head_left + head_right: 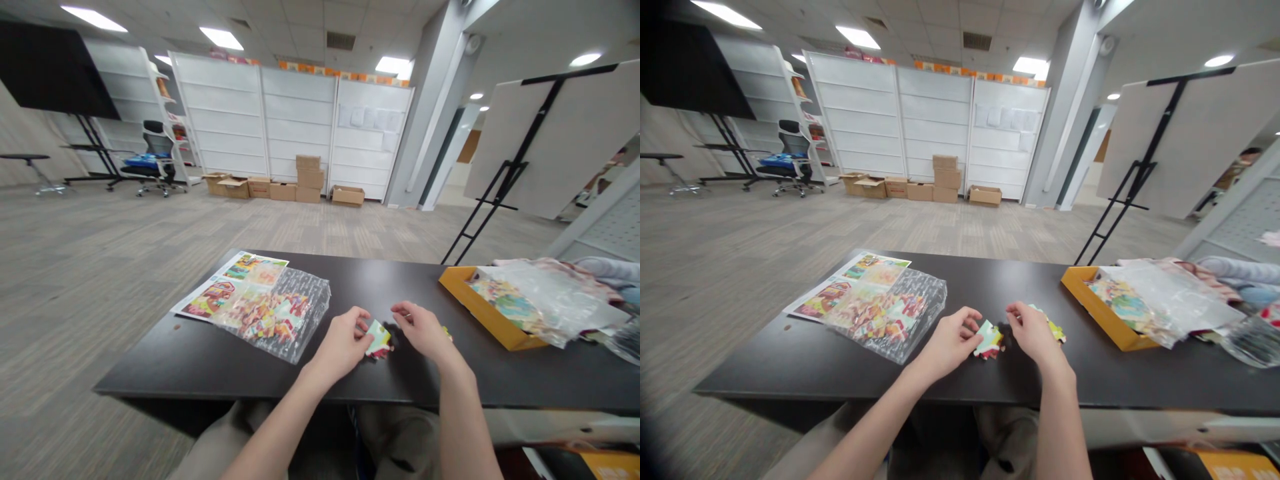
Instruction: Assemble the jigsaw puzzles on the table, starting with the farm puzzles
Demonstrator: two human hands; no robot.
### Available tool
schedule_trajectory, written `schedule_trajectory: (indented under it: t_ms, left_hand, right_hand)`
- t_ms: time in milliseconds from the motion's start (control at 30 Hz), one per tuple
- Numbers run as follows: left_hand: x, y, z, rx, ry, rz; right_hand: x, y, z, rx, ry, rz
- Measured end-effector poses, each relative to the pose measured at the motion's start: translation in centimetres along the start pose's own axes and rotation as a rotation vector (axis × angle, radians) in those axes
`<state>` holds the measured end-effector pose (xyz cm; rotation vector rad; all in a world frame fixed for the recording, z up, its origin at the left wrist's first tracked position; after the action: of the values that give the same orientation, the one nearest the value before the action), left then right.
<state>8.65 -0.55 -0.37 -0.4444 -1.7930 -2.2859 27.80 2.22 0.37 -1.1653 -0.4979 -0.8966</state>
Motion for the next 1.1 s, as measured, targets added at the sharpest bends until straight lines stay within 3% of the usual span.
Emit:
schedule_trajectory:
  t_ms: [133, 200, 333, 467, 700, 767, 867, 933, 1000, 1100]
  left_hand:
    - [-0.6, 1.6, -0.7, -0.206, 0.032, 0.478]
    - [-0.7, 2.0, -1.0, -0.254, -0.003, 0.613]
    - [-0.8, 2.3, -1.5, -0.31, -0.103, 0.664]
    - [-0.7, 2.1, -1.6, -0.302, -0.128, 0.666]
    - [-0.5, 2.4, -1.3, -0.287, -0.107, 0.615]
    - [-0.3, 2.5, -1.3, -0.285, -0.082, 0.591]
    - [0.2, 2.7, -1.2, -0.277, -0.045, 0.574]
    - [0.5, 2.9, -1.1, -0.284, -0.032, 0.587]
    - [0.8, 3.1, -1.0, -0.3, -0.022, 0.605]
    - [0.9, 3.4, -0.9, -0.323, -0.01, 0.615]
  right_hand:
    - [-0.9, -2.0, -0.9, 0.093, -0.148, 0.003]
    - [-1.1, -2.8, -1.4, 0.121, -0.2, -0.052]
    - [-1.4, -3.2, -1.9, 0.095, -0.244, -0.129]
    - [-2.0, -3.0, -2.1, 0.071, -0.242, -0.112]
    - [-2.3, -4.2, -2.3, 0.003, -0.314, 0.369]
    - [-1.2, -3.4, -1.8, -0.047, -0.259, 0.476]
    - [1.9, 0.8, -0.4, -0.202, 0.026, 0.48]
    - [4.2, 4.4, -0.1, -0.31, 0.239, 0.328]
    - [5.8, 6.8, -0.2, -0.366, 0.368, 0.125]
    - [6.3, 8.2, -0.2, -0.378, 0.394, -0.094]
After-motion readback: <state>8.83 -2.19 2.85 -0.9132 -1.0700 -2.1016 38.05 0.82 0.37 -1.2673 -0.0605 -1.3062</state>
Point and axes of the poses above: each hand's wrist, its own z-axis towards the middle knuckle, its own x-axis out of the back of the hand, y = z × x, the point moved 8 cm from there along z, towards the middle knuckle, and after that the axes turned 13 degrees about y, right-handed, at the moved point
